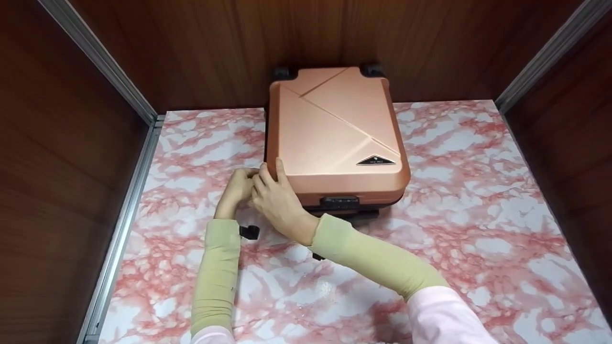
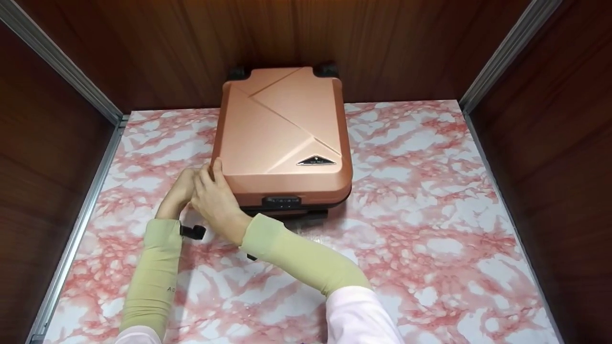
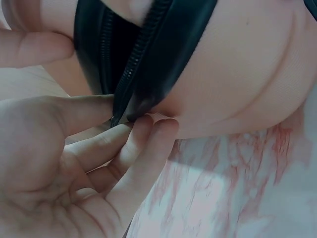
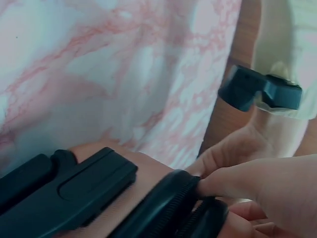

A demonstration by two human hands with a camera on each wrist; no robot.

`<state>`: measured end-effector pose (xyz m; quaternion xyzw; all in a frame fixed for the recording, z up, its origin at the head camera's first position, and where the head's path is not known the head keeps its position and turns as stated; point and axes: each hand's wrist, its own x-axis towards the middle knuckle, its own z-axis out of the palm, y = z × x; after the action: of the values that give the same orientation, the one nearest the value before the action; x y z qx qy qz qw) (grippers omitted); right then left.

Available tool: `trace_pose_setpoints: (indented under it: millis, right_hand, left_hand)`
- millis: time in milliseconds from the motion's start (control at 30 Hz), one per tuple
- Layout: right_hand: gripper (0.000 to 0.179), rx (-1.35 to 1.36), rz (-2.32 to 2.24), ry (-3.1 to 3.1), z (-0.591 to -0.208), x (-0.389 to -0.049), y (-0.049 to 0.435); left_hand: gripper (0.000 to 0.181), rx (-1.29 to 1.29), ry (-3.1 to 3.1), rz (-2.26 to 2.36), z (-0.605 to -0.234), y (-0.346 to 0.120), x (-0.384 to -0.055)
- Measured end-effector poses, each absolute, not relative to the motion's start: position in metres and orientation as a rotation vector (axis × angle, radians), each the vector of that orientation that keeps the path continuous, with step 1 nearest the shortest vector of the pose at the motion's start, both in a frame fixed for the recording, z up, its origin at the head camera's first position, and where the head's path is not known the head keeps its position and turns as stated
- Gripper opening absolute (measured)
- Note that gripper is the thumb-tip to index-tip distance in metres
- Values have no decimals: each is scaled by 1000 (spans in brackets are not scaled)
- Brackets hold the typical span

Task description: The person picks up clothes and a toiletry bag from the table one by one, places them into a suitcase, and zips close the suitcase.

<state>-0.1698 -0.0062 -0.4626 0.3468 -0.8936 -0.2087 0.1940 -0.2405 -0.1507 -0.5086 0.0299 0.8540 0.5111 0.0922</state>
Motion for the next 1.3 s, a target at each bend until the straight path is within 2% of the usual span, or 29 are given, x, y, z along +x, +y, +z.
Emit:
trace_pose_setpoints:
  millis: [267,467,600,733,867,1033,1133,1300]
  right_hand:
    - [42,1070,-16,-2474,-425,-170,17]
    - [25,1006,421,-2344,-388,-183,60]
    - [31,885,537,-2351,-372,-193,95]
    - [28,768,597,-2339,-362,-201,130]
    - [25,650,655,-2316,-356,-209,166]
    - [26,447,736,-2375,-360,-219,209]
    - [25,343,787,-2438,-367,-223,234]
    - [26,215,901,-2509,-389,-226,272]
  left_hand:
    - [14,207,2642,1567,-514,-154,-238]
    - [31,112,2558,1562,-513,-150,-239]
    - [37,76,2607,1523,-512,-148,-238]
    - [38,68,2635,1525,-513,-145,-238]
    - [40,43,2645,1601,-511,-142,-240]
    - [52,-13,2629,1730,-498,-133,-242]
    - [58,-7,2617,1778,-488,-127,-242]
    - [59,55,2687,1790,-473,-117,-241]
